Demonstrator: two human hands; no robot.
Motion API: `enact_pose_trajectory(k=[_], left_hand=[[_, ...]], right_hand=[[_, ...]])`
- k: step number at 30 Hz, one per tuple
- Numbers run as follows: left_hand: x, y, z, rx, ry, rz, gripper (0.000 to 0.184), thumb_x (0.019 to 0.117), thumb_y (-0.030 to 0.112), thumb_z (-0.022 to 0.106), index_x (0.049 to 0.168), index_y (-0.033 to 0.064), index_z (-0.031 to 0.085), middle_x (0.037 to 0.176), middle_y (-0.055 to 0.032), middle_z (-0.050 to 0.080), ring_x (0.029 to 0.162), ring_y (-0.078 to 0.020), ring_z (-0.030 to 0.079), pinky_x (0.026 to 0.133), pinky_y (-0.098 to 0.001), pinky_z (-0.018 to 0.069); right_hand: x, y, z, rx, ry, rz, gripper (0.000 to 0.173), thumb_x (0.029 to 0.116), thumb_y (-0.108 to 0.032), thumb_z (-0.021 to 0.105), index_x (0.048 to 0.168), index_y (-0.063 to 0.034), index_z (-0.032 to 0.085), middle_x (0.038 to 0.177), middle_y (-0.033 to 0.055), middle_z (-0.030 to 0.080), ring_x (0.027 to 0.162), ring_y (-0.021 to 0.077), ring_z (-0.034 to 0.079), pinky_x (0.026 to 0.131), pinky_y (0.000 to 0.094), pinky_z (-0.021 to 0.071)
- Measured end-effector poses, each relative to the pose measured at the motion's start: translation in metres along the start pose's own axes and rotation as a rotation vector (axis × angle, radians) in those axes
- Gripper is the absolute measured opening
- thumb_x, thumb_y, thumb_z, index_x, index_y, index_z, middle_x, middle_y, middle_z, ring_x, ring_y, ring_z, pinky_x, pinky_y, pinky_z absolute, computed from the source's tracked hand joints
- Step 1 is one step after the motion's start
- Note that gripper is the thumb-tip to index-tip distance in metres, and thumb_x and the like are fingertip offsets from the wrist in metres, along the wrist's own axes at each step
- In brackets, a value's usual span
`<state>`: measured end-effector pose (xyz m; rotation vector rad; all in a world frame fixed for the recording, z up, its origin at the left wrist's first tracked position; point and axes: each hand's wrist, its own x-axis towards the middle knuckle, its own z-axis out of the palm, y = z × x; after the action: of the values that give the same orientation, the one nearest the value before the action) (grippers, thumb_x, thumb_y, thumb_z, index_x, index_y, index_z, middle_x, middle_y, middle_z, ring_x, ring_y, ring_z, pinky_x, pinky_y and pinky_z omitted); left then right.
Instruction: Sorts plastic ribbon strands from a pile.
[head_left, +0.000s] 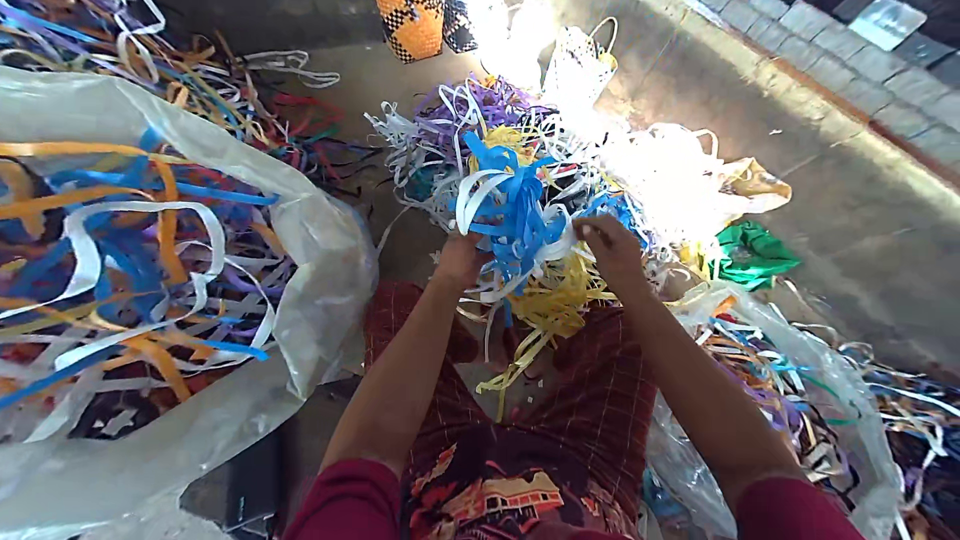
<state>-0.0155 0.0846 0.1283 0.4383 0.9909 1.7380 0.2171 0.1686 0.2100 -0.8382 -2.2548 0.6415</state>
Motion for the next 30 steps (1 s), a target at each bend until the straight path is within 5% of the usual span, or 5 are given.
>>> enact_pose_trajectory(k=[5,9,15,23,30], left_hand=[[-0.021,-0.02,0.035,0.158,-0.08,-0.042,0.039,0.1078,0.01,0.046,0.147,0.0075,0.04,0.126,-0.0112,0.063,0.108,-0.0194,0.065,0.087,-0.0403,0.0572],[-0.02,-0.029,0.046,0.132,-0.099,-0.039,0.046,0.106,0.005,0.048,0.15,0.0062,0.036,0.133,-0.0151,0.057,0.113,-0.0216,0.062,0.091,-0.0432,0.0561],[-0.009,0.0,0.042,0.466,-0.272,-0.146,0.046,0.1065,0.015,0.054,0.148,0.006,0.037,0.128,-0.0181,0.06,0.106,-0.0264,0.067,0.085,-0.0462,0.0598],[0.024,0.064,-0.068,0.786,0.017,-0.095,0.044,0.1043,0.024,0.059,0.146,0.0125,0.048,0.121,-0.0169,0.064,0.09,-0.0226,0.067,0.078,-0.0421,0.0574],[0.02,0.067,-0.151,0.359,0.499,-0.034,0.045,0.1079,0.028,0.046,0.152,0.0215,0.038,0.124,-0.0131,0.06,0.099,-0.0246,0.065,0.079,-0.0435,0.0564]], right_hand=[[0.032,0.003,0.028,-0.136,0.036,0.236,0.048,0.0954,-0.032,0.072,0.126,0.0046,0.067,0.132,0.0282,0.06,0.123,0.0409,0.058,0.103,0.0553,0.0477],[0.036,0.021,0.05,-0.065,-0.217,0.76,0.1,0.0864,-0.043,0.082,0.163,-0.0136,0.025,0.16,0.0356,0.021,0.142,0.0522,0.035,0.108,0.0663,0.0385],[0.016,0.058,0.051,0.221,-0.195,0.825,0.085,0.0898,0.001,0.065,0.162,-0.0229,0.026,0.141,0.0271,0.053,0.117,0.0413,0.06,0.091,0.0606,0.0513],[0.021,0.121,-0.116,-0.208,-0.039,0.587,0.047,0.0927,-0.004,0.064,0.139,-0.0007,0.057,0.126,0.0289,0.063,0.113,0.0425,0.063,0.096,0.0631,0.0496],[-0.016,0.05,-0.242,-0.245,0.553,0.943,0.053,0.1007,-0.002,0.052,0.152,0.0016,0.037,0.148,0.0236,0.047,0.125,0.0287,0.054,0.107,0.0457,0.0448]])
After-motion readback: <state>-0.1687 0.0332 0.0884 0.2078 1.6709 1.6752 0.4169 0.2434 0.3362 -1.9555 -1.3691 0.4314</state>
